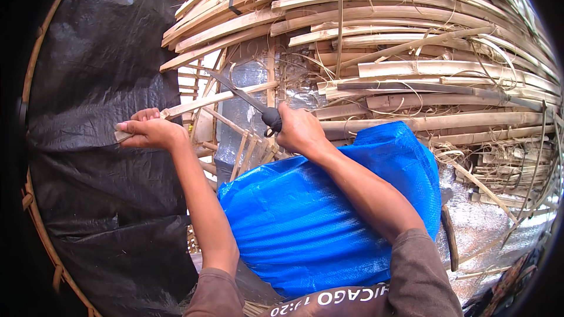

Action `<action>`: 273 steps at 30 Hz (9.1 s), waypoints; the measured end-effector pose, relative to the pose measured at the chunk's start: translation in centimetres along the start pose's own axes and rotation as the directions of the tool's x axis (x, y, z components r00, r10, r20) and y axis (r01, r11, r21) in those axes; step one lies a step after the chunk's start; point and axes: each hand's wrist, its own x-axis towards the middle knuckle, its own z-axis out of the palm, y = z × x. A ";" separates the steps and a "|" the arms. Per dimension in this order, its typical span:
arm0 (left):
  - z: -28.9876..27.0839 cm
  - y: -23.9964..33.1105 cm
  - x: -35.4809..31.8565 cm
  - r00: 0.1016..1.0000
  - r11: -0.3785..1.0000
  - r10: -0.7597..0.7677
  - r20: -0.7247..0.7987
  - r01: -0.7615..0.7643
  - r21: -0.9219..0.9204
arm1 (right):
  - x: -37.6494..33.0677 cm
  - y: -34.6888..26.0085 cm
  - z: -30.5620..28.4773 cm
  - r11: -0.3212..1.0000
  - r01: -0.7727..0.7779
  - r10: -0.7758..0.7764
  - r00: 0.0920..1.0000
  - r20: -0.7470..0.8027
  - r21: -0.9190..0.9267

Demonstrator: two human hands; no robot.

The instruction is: The person shaves a thin strip of bamboo by hand using a knife, pulling the blade along the surface of the strip.

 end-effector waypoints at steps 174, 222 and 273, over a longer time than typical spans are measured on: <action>2.1 0.8 -2.4 0.991 0.996 -0.090 0.097 0.090 0.009 | -1.8 -4.9 -1.1 0.938 0.159 -0.156 0.987 -0.034 0.309; 3.4 1.2 2.5 0.970 0.970 -0.239 0.040 0.240 -0.037 | 1.3 2.4 4.7 0.961 -0.230 0.224 0.973 0.059 0.151; 3.2 0.4 4.2 0.957 0.959 -0.277 -0.082 0.280 0.033 | 0.7 1.0 2.8 0.807 -0.388 0.285 0.916 0.282 0.445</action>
